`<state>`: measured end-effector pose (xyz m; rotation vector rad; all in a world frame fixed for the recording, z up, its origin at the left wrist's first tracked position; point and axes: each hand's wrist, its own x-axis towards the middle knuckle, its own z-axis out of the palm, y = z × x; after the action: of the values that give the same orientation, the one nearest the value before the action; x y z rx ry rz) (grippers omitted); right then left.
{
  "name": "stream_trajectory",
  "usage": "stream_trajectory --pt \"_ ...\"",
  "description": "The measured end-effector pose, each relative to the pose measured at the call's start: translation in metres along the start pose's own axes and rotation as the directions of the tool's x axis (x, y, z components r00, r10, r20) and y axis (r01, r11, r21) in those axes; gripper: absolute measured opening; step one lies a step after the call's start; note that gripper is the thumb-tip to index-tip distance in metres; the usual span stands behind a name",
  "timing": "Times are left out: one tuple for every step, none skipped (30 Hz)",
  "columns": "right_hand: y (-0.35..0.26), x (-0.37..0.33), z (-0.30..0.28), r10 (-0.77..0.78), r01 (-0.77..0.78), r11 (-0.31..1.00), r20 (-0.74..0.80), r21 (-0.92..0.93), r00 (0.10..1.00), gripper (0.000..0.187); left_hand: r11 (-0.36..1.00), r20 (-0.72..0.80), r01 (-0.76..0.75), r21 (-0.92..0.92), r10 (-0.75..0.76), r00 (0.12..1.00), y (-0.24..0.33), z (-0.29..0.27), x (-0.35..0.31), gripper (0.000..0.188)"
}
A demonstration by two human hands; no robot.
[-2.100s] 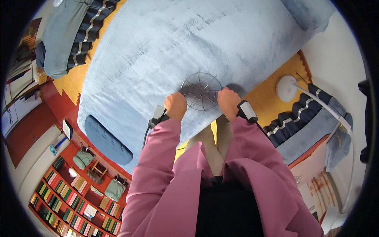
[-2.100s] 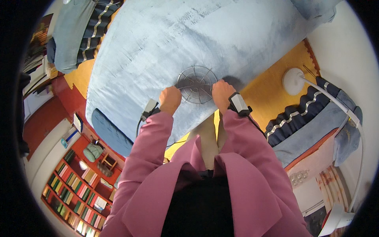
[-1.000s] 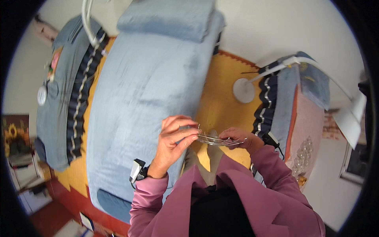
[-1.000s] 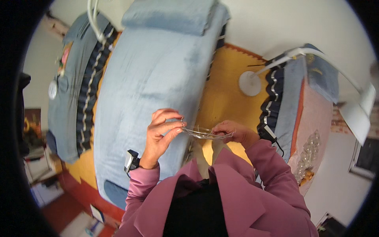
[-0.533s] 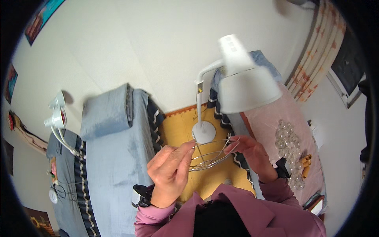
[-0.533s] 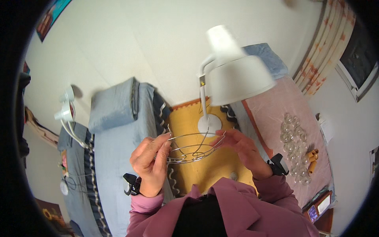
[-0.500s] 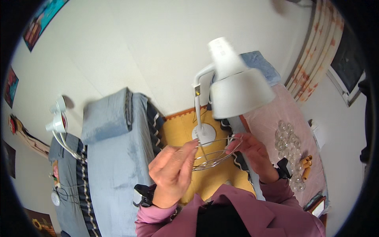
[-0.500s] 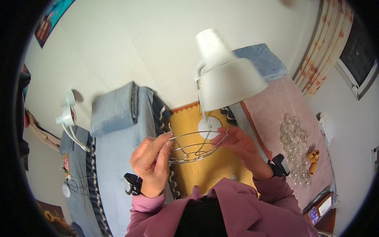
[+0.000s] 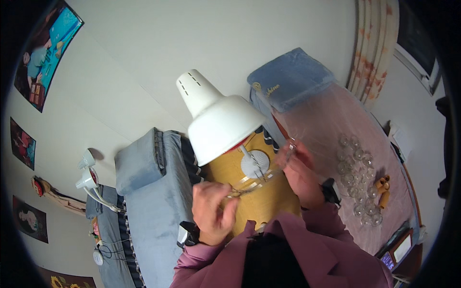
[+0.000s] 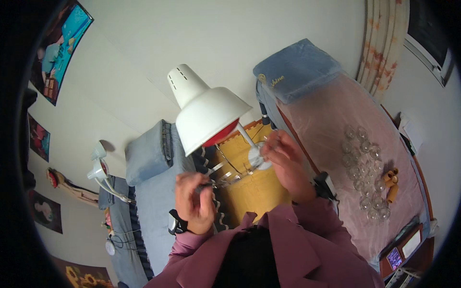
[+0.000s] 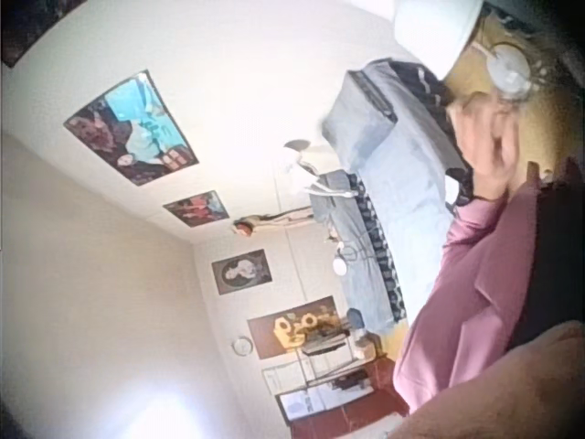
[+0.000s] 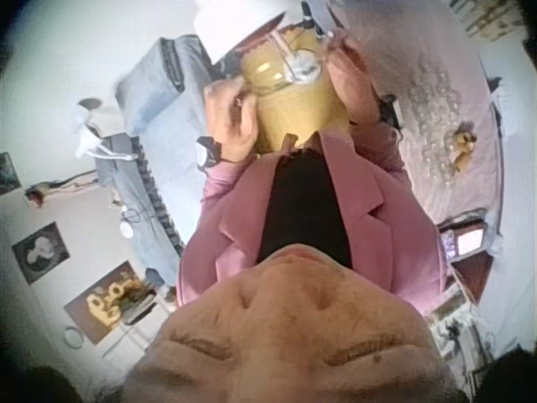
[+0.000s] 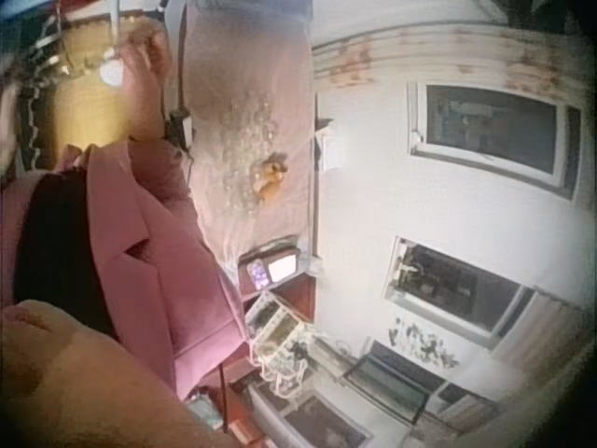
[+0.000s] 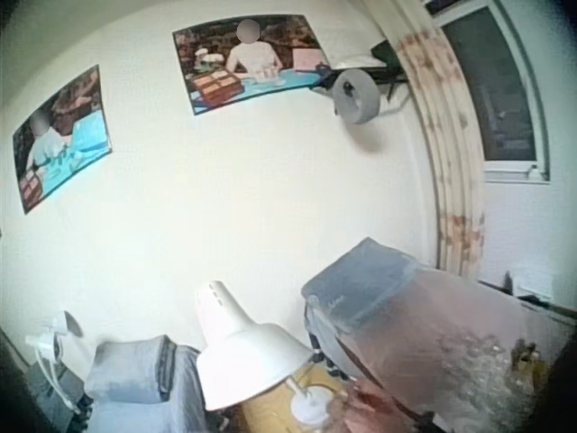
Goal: The person assembles a white lamp by attaching a metal wire cage to the lamp head. They repeatedly remove and reattach the cage, adjusting its fit around the red bulb area, and finally secure it in place.
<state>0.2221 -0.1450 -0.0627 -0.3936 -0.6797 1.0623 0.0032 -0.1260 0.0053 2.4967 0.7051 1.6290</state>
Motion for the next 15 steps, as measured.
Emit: stream_trajectory --pt "0.002 0.003 -0.001 0.026 -0.026 0.999 0.011 0.023 1.0 0.023 0.999 -0.046 0.044 0.002 -0.044 0.998 -0.002 0.007 -0.005 0.032" --pt "0.005 0.007 -0.003 0.011 -0.011 1.0 0.034 0.019 0.999 0.022 0.991 -0.09 0.133 0.016 -0.131 0.987 -0.003 0.011 -0.009 0.031" --pt "0.009 0.013 -0.004 0.009 -0.011 1.0 0.067 0.024 0.998 0.021 0.988 -0.128 0.155 -0.009 -0.155 0.98 -0.006 0.015 -0.011 0.03" --pt "0.011 0.018 -0.006 -0.003 -0.001 0.999 0.1 0.038 0.995 0.021 0.984 -0.159 0.178 -0.03 -0.18 0.971 -0.008 0.018 -0.012 0.028" --pt "0.013 0.021 -0.008 0.002 -0.005 1.0 0.096 0.025 0.995 0.021 0.987 -0.153 0.16 0.0 -0.158 0.975 -0.011 0.019 -0.012 0.027" --pt "0.016 0.024 -0.009 -0.002 0.001 1.0 0.088 0.018 0.996 0.021 0.989 -0.146 0.143 0.028 -0.137 0.98 -0.014 0.019 -0.012 0.025" --pt "0.018 0.027 -0.012 -0.003 0.003 1.0 0.08 0.009 0.997 0.021 0.992 -0.16 0.121 0.036 -0.114 0.98 -0.016 0.022 -0.012 0.023" --pt "0.02 0.031 -0.014 -0.02 0.019 1.0 0.101 0.008 0.995 0.022 0.989 -0.159 0.135 0.057 -0.124 0.979 -0.019 0.024 -0.011 0.022" --pt "0.022 0.035 -0.017 -0.028 0.028 1.0 0.123 0.009 0.992 0.022 0.987 -0.178 0.147 0.063 -0.134 0.975 -0.02 0.027 -0.011 0.021" --pt "0.024 0.038 -0.02 -0.032 0.03 0.999 0.146 0.014 0.989 0.023 0.982 -0.197 0.173 0.071 -0.156 0.968 -0.021 0.03 -0.012 0.019" --pt "0.027 0.042 -0.021 -0.011 0.012 1.0 0.154 -0.007 0.988 0.026 0.979 -0.212 0.185 0.082 -0.164 0.963 -0.021 0.033 -0.012 0.015" --pt "0.029 0.048 -0.024 0.003 0.001 1.0 0.16 -0.025 0.987 0.028 0.977 -0.237 0.186 0.102 -0.158 0.959 -0.021 0.037 -0.011 0.014" --pt "0.033 0.051 -0.024 0.015 -0.008 0.999 0.161 -0.04 0.987 0.031 0.973 -0.25 0.197 0.121 -0.163 0.955 -0.022 0.038 -0.011 0.014" --pt "0.035 0.055 -0.026 0.018 -0.013 0.999 0.156 -0.038 0.988 0.031 0.966 -0.263 0.221 0.136 -0.18 0.948 -0.022 0.04 -0.011 0.014" --pt "0.038 0.059 -0.028 0.027 -0.021 0.999 0.153 -0.04 0.988 0.031 0.963 -0.264 0.225 0.148 -0.181 0.947 -0.023 0.042 -0.012 0.011"
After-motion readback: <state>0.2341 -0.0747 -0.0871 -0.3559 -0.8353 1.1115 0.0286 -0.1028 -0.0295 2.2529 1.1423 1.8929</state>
